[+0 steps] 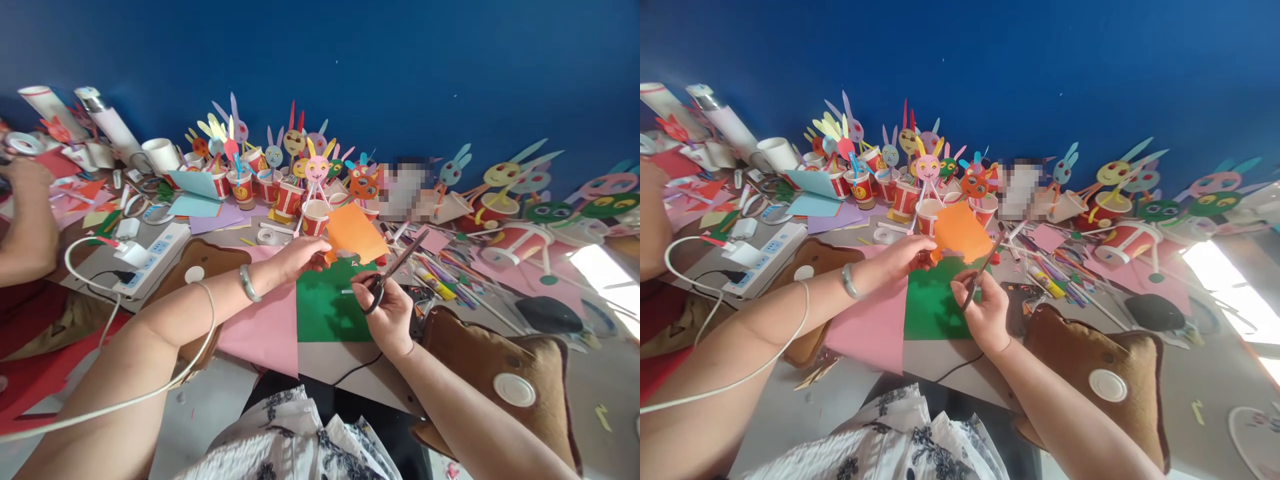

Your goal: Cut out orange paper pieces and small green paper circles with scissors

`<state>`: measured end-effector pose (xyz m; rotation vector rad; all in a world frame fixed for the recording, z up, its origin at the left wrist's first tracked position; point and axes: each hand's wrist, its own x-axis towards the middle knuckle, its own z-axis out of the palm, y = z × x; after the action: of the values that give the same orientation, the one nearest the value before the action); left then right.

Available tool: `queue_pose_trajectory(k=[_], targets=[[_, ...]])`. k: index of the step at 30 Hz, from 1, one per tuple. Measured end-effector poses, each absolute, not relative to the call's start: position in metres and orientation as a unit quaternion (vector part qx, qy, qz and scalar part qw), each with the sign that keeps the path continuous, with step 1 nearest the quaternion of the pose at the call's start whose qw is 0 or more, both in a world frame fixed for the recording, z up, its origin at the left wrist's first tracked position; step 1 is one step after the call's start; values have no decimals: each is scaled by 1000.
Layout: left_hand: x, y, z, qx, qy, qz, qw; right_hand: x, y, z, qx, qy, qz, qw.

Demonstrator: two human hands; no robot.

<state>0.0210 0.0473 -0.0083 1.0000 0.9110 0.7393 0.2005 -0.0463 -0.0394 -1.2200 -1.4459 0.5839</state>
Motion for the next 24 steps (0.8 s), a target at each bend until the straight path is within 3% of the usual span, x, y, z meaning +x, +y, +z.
queue_pose_trajectory(k=[11, 24], targets=[[31, 21, -18, 426, 334, 317, 779, 204, -44, -49, -568, -596, 231, 518], [34, 4, -24, 471, 323, 324, 754, 204, -47, -46, -565, -563, 248, 550]])
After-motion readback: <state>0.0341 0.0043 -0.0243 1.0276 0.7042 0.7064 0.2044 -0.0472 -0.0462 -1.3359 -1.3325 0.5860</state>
